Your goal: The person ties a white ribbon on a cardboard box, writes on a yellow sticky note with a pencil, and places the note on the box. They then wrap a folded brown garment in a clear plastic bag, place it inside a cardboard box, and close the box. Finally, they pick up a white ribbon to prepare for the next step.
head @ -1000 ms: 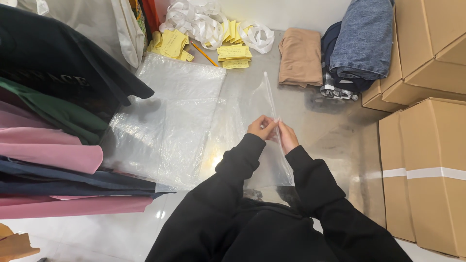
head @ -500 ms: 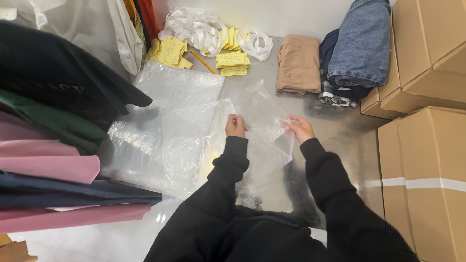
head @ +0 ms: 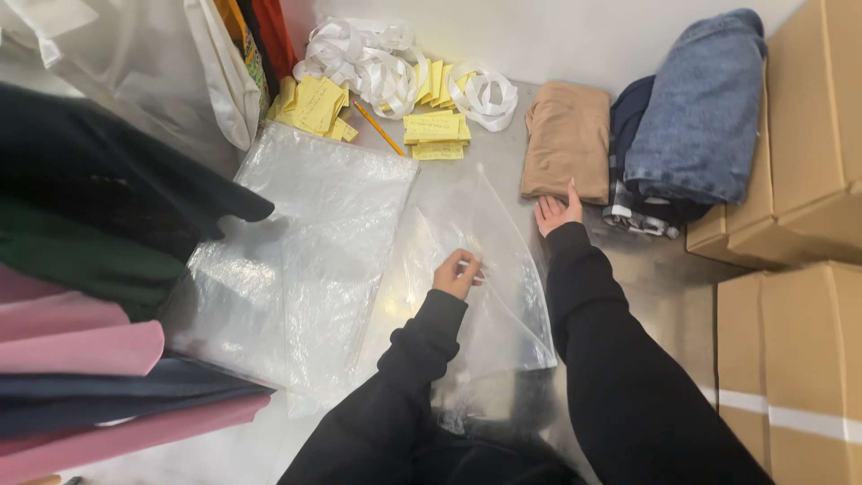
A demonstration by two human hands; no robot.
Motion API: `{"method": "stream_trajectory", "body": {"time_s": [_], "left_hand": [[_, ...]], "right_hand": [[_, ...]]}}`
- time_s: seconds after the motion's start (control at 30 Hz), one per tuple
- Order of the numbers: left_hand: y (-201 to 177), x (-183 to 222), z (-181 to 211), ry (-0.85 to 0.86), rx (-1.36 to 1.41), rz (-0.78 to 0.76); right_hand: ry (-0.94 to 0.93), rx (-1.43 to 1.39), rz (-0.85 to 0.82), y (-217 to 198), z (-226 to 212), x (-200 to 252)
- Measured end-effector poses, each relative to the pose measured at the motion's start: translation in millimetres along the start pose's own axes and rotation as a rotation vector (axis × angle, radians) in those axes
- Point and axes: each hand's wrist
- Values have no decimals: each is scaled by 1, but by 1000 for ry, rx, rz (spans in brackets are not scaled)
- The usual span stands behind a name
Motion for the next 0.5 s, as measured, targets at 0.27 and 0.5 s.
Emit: {"method": "stream_trajectory", "body": {"time_s": [0.27,0.5], "left_hand": [[10,-19,30,-40,-155,-20],[15,-14,36,-51,-234,-53]], "right_hand": [[-3,-179,106,85,-16,-10],[-55,-91,131,71,-30,12]]}}
Point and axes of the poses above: each hand's wrist, its own x-axis away from the middle knuckle, its own y-axis out of the palm, z = x × y, and after that the axes turned 12 degrees about z, right-handed
